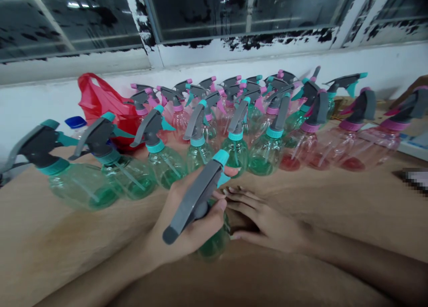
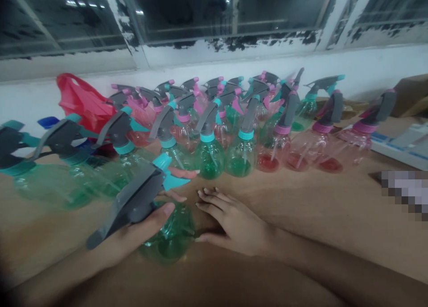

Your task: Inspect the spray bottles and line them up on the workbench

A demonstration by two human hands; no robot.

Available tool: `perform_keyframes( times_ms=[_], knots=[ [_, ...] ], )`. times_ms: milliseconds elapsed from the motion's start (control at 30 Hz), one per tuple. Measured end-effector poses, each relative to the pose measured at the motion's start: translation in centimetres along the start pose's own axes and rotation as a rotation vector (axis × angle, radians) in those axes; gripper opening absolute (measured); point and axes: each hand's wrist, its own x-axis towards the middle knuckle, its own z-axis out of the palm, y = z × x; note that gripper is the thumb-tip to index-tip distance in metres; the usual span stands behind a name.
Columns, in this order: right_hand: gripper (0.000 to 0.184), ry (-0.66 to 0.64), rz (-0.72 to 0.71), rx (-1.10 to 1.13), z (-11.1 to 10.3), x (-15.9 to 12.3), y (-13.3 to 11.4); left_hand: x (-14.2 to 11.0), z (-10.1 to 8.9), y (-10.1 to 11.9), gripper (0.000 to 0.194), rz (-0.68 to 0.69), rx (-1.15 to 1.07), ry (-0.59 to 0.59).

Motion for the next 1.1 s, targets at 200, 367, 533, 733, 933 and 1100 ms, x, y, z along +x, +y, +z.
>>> perform_keyframes(
  times_ms=[200, 367, 533, 733, 933, 1100],
  knots=[
    [0.065, 0.030, -0.012, 0.015, 0.16, -0.08, 0.10, -0.06, 0.15, -0.29, 0.044, 0.014, 0.001, 0.003],
    [0.066, 0.044, -0.011, 0.017, 0.38, -0.20, 0.28, -0.23, 0.12, -0.64, 0.046, 0.033, 0.007, 0.025],
    [0.065, 0.038, -0.014, 0.022, 0.18, -0.14, 0.14, -0.08, 0.21, -0.53, 0.044, 0.072, -0.022, 0.057],
    [0.066, 0.001, -0.003, 0.018, 0.05, -0.06, 0.15, 0.08, 0.46, -0.60, 0.045, 0.047, -0.074, 0.064],
    [0.065, 0.001, -0.007, 0.003, 0.19, -0.09, 0.23, 0.02, 0.06, -0.37, 0.040, 0.063, -0.058, 0.025],
    [0.066, 0.010, 0.001, -0.004, 0.33, -0.17, 0.30, 0.07, -0.08, -0.29, 0.041, 0.064, -0.090, -0.004]
  ],
)
